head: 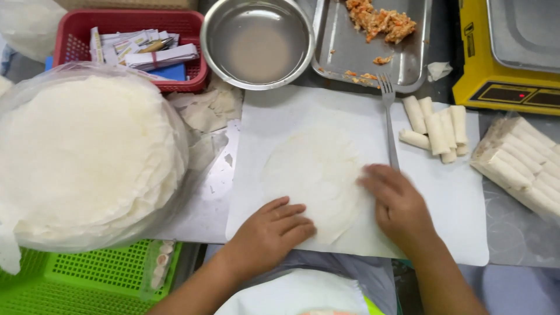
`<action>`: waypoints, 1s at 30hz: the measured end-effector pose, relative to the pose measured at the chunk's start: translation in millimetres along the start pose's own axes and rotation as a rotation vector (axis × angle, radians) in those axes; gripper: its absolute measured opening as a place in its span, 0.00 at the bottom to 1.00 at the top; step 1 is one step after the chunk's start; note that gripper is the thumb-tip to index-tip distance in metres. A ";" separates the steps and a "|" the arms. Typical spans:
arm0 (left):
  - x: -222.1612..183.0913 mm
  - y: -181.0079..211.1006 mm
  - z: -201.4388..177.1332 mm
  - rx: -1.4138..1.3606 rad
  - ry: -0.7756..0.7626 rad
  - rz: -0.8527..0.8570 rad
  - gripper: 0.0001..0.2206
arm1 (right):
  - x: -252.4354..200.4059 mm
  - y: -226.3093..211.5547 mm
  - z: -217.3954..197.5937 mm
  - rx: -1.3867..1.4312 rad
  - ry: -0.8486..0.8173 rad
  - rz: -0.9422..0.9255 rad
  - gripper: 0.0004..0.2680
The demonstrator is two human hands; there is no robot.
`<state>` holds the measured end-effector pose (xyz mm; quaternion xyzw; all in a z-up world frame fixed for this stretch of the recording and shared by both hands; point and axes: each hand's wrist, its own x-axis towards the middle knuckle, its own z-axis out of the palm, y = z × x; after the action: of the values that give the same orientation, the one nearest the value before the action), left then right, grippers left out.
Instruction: Wrapping spring rolls by placing filling on a wrapper and rolling it tightly into a cylinder.
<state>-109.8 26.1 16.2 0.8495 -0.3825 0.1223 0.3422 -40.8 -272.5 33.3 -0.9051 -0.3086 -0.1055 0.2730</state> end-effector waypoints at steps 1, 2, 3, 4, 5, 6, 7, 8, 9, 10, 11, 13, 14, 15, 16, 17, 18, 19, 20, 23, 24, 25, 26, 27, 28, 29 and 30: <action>3.4 4.1 -2.8 -0.005 -0.005 0.004 0.08 | 14.1 7.6 -1.7 -0.002 0.002 0.008 0.18; 5.3 10.4 -5.8 -0.007 -0.012 -0.007 0.09 | 26.4 14.0 -3.5 -0.168 0.099 0.006 0.12; 7.1 17.2 -9.6 -0.010 -0.018 -0.018 0.10 | 38.7 19.8 -5.7 -0.334 0.194 0.003 0.08; 7.6 18.6 -9.2 -0.008 -0.018 -0.010 0.10 | 42.5 30.1 0.7 -0.338 0.201 0.004 0.08; 8.3 20.0 -9.8 -0.006 0.002 -0.017 0.11 | 47.1 39.8 6.5 -0.490 0.076 0.108 0.13; 10.3 19.7 -10.4 -0.001 0.026 -0.023 0.12 | 54.2 50.8 11.9 -0.640 -0.047 0.211 0.18; 10.7 18.4 -12.3 0.004 0.028 -0.012 0.12 | 77.3 31.6 -2.9 -0.646 -0.037 0.211 0.18; 9.8 18.7 -12.7 0.005 0.039 -0.038 0.08 | 98.6 12.2 -17.0 -0.358 -0.087 0.628 0.16; 8.5 18.2 -12.5 0.006 0.049 -0.063 0.04 | 119.6 -6.8 -30.0 -0.042 -0.136 1.026 0.19; 10.0 17.4 -12.0 0.000 0.047 -0.066 0.04 | 112.6 17.6 -25.8 -0.044 -0.141 1.030 0.19; 11.4 16.5 -11.1 0.025 0.060 -0.058 0.03 | 105.2 42.3 -21.4 -0.309 -0.115 0.678 0.16; 9.5 18.8 -11.0 0.042 0.064 -0.053 0.02 | 91.3 75.1 -12.8 -0.547 -0.098 0.319 0.16; 10.5 16.8 -11.0 0.049 0.060 -0.046 0.02 | 91.8 86.7 -10.8 -0.505 -0.014 0.227 0.12; 11.7 14.8 -11.5 0.056 0.057 -0.040 0.01 | 92.9 98.0 -9.1 -0.462 0.069 0.134 0.08; 12.7 13.3 -11.2 0.057 0.061 -0.039 0.01 | 101.9 99.4 -17.4 -0.465 0.070 0.130 0.08; 13.5 11.6 -10.6 0.074 0.075 -0.030 0.01 | 110.8 100.7 -25.3 -0.489 0.037 0.229 0.10; 11.9 12.5 -9.7 0.086 0.083 -0.026 0.02 | 115.8 100.7 -31.7 -0.508 -0.003 0.333 0.13; 9.7 13.4 -9.5 0.082 0.082 -0.029 0.02 | 126.4 92.1 -42.1 -0.508 -0.008 0.334 0.13; 9.8 11.7 -9.8 0.075 0.065 -0.020 0.01 | 139.1 84.6 -54.0 -0.504 -0.128 0.446 0.10; 10.2 8.6 -9.9 0.074 0.052 -0.004 0.02 | 181.2 58.2 -78.7 -0.489 -0.345 0.720 0.13; 10.0 8.0 -9.2 0.079 0.057 -0.006 0.02 | 196.4 49.1 -84.3 -0.477 -0.447 0.878 0.22; 10.0 7.0 -8.3 0.080 0.059 -0.005 0.02 | 200.0 45.9 -89.7 -0.478 -0.446 0.876 0.22; 9.6 6.4 -7.4 0.071 0.081 -0.013 0.02 | 203.3 42.8 -94.8 -0.514 -0.555 0.866 0.25; 9.3 5.7 -6.4 0.063 0.103 -0.021 0.02 | 206.6 39.8 -99.9 -0.548 -0.663 0.855 0.28; 10.6 5.7 -7.5 0.063 0.103 -0.023 0.02 | 209.7 40.9 -103.5 -0.548 -0.664 0.855 0.28; 12.0 5.8 -8.4 0.059 0.115 -0.016 0.02 | 212.6 42.0 -107.3 -0.542 -0.739 0.881 0.28; 13.7 5.3 -9.2 0.055 0.127 -0.005 0.03 | 215.1 43.2 -111.5 -0.535 -0.811 0.909 0.30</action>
<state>-103.9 22.0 32.0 0.8500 -0.3543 0.1855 0.3428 152.6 -255.6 184.5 -0.9496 0.0623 0.2961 -0.0813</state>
